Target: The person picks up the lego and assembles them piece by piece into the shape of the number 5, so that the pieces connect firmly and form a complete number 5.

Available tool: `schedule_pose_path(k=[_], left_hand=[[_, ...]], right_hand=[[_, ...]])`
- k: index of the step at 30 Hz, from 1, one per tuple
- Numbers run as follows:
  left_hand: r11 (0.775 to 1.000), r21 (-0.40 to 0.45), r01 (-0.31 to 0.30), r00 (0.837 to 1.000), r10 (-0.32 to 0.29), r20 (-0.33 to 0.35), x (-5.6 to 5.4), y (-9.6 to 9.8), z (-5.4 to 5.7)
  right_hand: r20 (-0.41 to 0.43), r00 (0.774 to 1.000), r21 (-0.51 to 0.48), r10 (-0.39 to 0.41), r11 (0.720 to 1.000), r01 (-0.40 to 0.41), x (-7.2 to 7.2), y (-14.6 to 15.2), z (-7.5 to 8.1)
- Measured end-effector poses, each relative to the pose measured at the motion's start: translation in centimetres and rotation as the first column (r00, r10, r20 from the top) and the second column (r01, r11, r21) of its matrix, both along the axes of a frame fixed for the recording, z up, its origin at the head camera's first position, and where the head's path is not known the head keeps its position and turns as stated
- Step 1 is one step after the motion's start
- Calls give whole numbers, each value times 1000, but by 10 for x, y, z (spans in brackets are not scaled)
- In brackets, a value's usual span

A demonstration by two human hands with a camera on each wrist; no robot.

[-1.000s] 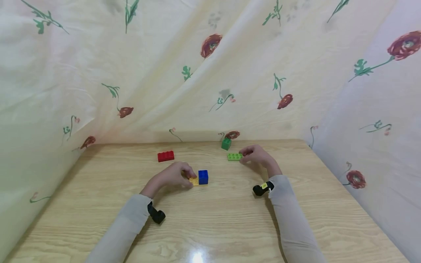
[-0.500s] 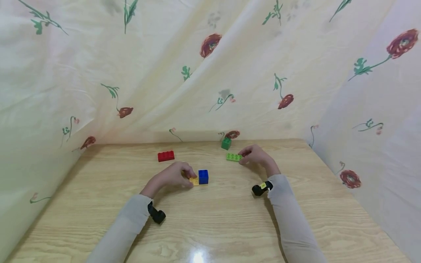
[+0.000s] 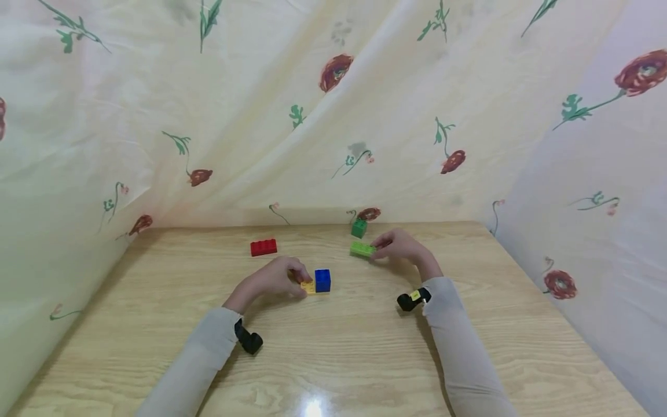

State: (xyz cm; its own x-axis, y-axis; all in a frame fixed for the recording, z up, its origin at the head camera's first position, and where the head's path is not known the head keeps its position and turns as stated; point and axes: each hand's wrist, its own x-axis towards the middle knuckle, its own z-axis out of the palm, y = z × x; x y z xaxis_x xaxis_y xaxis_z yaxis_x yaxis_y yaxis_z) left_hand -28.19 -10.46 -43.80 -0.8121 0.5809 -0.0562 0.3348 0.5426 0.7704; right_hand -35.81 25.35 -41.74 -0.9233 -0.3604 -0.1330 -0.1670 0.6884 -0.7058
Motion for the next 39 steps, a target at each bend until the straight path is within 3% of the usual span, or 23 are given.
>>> schedule_pose_path(k=[14,23,31,39], left_hand=[[1000,4,24,1000,-24,-14,2,-2,-1],[999,26,37,999,-37,-16,4,-2,1],[999,16,42,999,-42,-23,3,-3,3],[999,27,18,1000,-18,-2,4,-2,3]], right_hand=[[-26,990,-84,136,987,-137,22,-39,27],[-22,970,-113,241,964,-241,41,-68,43],[-24,936,-142,352,925,-352,46,-89,41],[-4,913,-160,407,901,-402,49,-99,34]])
